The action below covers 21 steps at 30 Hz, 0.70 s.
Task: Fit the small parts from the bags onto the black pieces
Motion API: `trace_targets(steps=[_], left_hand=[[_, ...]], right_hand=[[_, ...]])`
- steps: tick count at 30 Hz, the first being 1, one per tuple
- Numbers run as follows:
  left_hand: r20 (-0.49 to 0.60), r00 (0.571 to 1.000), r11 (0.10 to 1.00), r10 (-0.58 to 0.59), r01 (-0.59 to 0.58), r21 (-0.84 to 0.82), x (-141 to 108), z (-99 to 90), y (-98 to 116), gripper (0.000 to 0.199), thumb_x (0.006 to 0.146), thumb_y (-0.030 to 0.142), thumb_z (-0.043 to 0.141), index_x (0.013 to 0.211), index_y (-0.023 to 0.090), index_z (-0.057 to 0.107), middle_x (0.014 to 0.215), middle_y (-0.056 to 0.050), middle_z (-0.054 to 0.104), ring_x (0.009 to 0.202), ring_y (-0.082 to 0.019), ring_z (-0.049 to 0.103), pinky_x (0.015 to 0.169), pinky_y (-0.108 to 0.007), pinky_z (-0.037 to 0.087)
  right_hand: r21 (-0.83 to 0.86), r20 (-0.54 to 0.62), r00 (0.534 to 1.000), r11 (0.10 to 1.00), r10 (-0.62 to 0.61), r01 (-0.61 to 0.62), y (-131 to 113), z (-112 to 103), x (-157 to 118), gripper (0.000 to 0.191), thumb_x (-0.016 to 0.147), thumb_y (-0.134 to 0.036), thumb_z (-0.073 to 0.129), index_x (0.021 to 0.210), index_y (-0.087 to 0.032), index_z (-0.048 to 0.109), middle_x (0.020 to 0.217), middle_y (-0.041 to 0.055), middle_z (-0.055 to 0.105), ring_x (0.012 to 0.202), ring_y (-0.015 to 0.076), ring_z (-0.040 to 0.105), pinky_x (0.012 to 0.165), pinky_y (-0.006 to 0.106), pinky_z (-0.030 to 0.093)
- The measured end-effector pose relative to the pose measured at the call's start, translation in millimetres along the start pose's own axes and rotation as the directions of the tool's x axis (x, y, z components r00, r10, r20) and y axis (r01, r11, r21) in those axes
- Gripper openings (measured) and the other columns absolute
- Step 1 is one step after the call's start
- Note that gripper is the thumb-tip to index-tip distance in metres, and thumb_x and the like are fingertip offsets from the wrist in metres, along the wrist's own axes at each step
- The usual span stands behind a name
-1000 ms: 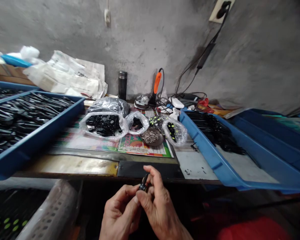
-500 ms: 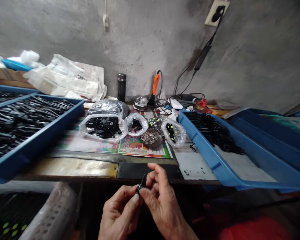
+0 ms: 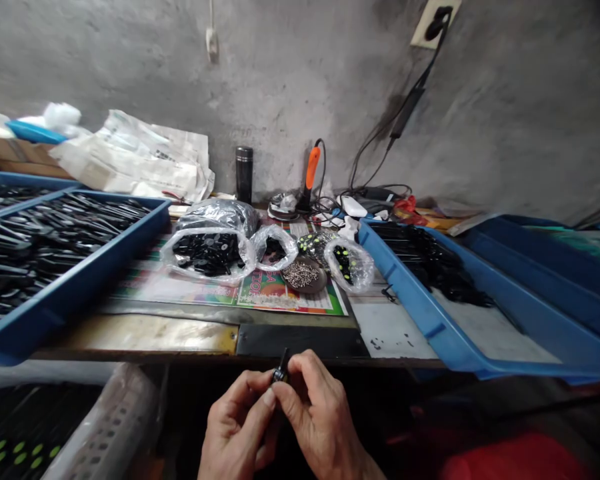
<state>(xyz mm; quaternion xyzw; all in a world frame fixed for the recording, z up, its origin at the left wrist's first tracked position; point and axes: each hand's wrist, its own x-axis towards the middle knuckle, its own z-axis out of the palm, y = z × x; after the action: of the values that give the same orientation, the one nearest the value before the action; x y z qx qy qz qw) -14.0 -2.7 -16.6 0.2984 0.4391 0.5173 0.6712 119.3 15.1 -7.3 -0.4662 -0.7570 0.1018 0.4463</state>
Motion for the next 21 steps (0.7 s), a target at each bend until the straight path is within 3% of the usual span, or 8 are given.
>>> trace_targets(steps=[5,9,14,21], left_hand=[[-0.069,0.997,1.000,0.029,-0.029,0.001,-4.1,8.2,-0.5,0.038,0.067,0.052,0.084,0.081,0.019,0.071,0.052,0.007,0.045,0.041,-0.004,0.034,0.038,-0.013,0.026],[-0.089,0.995,0.999,0.053,-0.053,0.000,-3.7,9.8,-3.4,0.040,0.066,0.053,0.084,0.081,0.018,0.072,0.050,0.007,0.044,0.041,-0.003,0.033,0.038,-0.013,0.026],[-0.054,0.998,0.999,0.040,-0.041,-0.027,0.0,4.8,-4.8,0.041,0.066,0.053,0.084,0.083,0.019,0.070,0.049,0.008,0.044,0.039,-0.003,0.034,0.036,-0.013,0.026],[-0.020,0.998,0.997,0.060,-0.061,-0.043,0.6,2.9,-5.7,0.036,0.069,0.048,0.083,0.085,0.019,0.070,0.055,0.006,0.051,0.039,-0.003,0.037,0.035,-0.013,0.028]], right_hand=[[-0.196,-0.074,0.989,0.975,-0.125,0.109,3.1,7.2,3.3,0.037,0.108,-0.037,0.033,0.079,-0.020,0.047,0.064,-0.0011,0.051,0.053,0.0134,0.054,0.052,0.024,0.039],[-0.116,-0.029,0.997,0.991,-0.072,0.068,7.6,9.3,5.8,0.044,0.108,-0.043,0.031,0.072,-0.021,0.044,0.059,-0.0034,0.049,0.047,0.0116,0.050,0.048,0.024,0.034],[-0.027,0.013,1.000,1.000,-0.014,0.014,7.7,2.5,1.8,0.045,0.105,-0.055,0.035,0.080,-0.020,0.050,0.068,-0.0005,0.055,0.057,0.0136,0.057,0.052,0.023,0.039],[-0.097,0.013,0.997,0.993,-0.071,0.072,5.8,4.0,1.5,0.037,0.107,-0.040,0.032,0.081,-0.020,0.048,0.067,-0.0011,0.052,0.056,0.0134,0.056,0.053,0.023,0.039]])
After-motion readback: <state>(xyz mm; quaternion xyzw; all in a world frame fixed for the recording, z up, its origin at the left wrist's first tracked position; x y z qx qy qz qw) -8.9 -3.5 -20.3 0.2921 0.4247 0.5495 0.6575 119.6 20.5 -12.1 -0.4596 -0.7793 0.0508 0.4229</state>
